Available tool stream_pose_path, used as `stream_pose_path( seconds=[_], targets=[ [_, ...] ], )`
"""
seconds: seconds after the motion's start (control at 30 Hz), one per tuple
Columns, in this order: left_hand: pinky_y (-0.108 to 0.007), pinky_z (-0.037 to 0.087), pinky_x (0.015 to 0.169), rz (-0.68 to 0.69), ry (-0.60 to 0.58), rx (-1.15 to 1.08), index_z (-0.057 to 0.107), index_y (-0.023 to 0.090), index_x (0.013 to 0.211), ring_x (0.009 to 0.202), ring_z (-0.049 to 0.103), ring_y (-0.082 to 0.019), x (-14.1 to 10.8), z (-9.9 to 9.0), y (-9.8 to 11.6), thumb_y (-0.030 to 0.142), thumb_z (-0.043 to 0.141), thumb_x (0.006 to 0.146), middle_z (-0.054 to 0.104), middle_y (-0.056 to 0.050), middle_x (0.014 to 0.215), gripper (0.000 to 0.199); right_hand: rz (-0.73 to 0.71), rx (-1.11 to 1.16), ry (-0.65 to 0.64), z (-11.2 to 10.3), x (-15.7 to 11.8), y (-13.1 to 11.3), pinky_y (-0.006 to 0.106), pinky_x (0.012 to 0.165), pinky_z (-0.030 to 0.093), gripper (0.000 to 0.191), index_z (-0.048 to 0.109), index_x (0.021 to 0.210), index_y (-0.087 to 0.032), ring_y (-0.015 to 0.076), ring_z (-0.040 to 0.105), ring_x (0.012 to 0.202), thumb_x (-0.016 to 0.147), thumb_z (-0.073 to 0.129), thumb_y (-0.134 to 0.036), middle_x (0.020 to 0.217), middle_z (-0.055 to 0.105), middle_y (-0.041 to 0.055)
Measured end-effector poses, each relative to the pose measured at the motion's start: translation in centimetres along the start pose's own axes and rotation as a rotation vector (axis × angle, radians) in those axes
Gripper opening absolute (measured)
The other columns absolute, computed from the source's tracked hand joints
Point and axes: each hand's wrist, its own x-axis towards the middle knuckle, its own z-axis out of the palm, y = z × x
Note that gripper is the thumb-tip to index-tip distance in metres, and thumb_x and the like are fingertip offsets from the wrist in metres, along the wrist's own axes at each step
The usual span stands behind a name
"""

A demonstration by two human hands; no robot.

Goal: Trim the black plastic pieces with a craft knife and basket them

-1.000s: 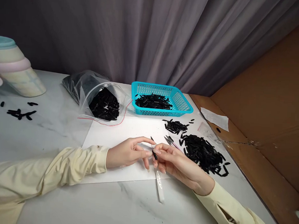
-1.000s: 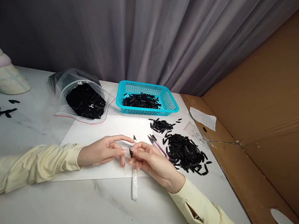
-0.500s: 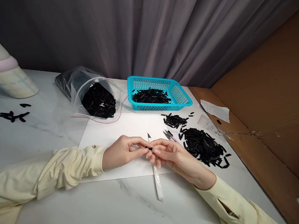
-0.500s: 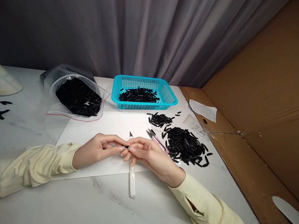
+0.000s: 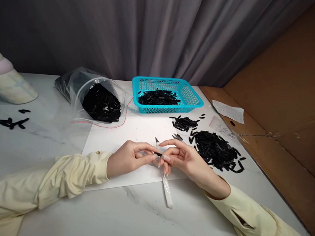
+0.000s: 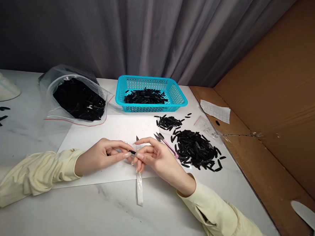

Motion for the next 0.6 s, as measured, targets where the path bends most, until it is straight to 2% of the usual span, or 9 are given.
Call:
stream_pose_path(
  seconds=[0.07, 0.17, 0.33, 0.43, 0.6],
  targets=[
    [-0.018, 0.023, 0.037, 0.02, -0.001, 0.006, 0.066, 0.013, 0.094, 0.036, 0.035, -0.003, -0.01, -0.02, -0.04, 0.028, 0.054, 0.079, 0.068, -0.002, 0.066, 0.024, -0.004, -0.009, 0.003, 0.05, -0.04, -0.05, 0.026, 0.056, 0.05, 0.027, 0.049, 0.101, -0.016, 0.0104, 0.059, 0.055, 0.08, 0.063, -0.026, 0.07, 0.064, 0.0007],
    [-0.017, 0.028, 0.039, 0.041, -0.005, -0.009, 0.066, 0.014, 0.091, 0.04, 0.044, -0.004, 0.02, -0.06, -0.06, 0.027, 0.054, 0.08, 0.069, -0.002, 0.073, 0.021, -0.016, -0.012, -0.012, 0.08, -0.05, -0.09, 0.026, 0.056, 0.051, 0.025, 0.049, 0.1, -0.016, 0.0104, 0.06, 0.055, 0.081, 0.061, -0.027, 0.07, 0.064, 0.0003],
    [-0.019, 0.046, 0.057, 0.042, -0.028, -0.085, 0.065, 0.013, 0.087, 0.066, 0.063, -0.013, 0.15, -0.08, 0.0, 0.032, 0.055, 0.082, 0.069, -0.004, 0.077, 0.022, -0.03, 0.004, -0.034, 0.08, -0.04, -0.11, 0.026, 0.058, 0.052, 0.026, 0.048, 0.101, -0.016, 0.0106, 0.061, 0.057, 0.083, 0.06, -0.029, 0.072, 0.064, 0.0005],
    [-0.022, 0.05, 0.067, 0.061, -0.035, -0.114, 0.064, 0.013, 0.086, 0.073, 0.064, -0.014, 0.07, -0.09, 0.04, 0.031, 0.054, 0.083, 0.068, -0.003, 0.075, 0.021, -0.026, 0.008, -0.039, 0.13, -0.06, -0.2, 0.026, 0.058, 0.052, 0.025, 0.048, 0.101, -0.016, 0.0106, 0.061, 0.057, 0.083, 0.059, -0.029, 0.073, 0.064, 0.0009],
    [-0.023, 0.05, 0.071, 0.072, -0.025, -0.112, 0.063, 0.013, 0.083, 0.072, 0.064, -0.014, -0.06, -0.11, -0.03, 0.029, 0.052, 0.085, 0.067, -0.003, 0.073, 0.02, -0.015, 0.009, -0.047, 0.2, -0.08, -0.21, 0.027, 0.058, 0.051, 0.024, 0.047, 0.102, -0.016, 0.0116, 0.062, 0.058, 0.086, 0.057, -0.031, 0.073, 0.065, 0.0019]
  ],
)
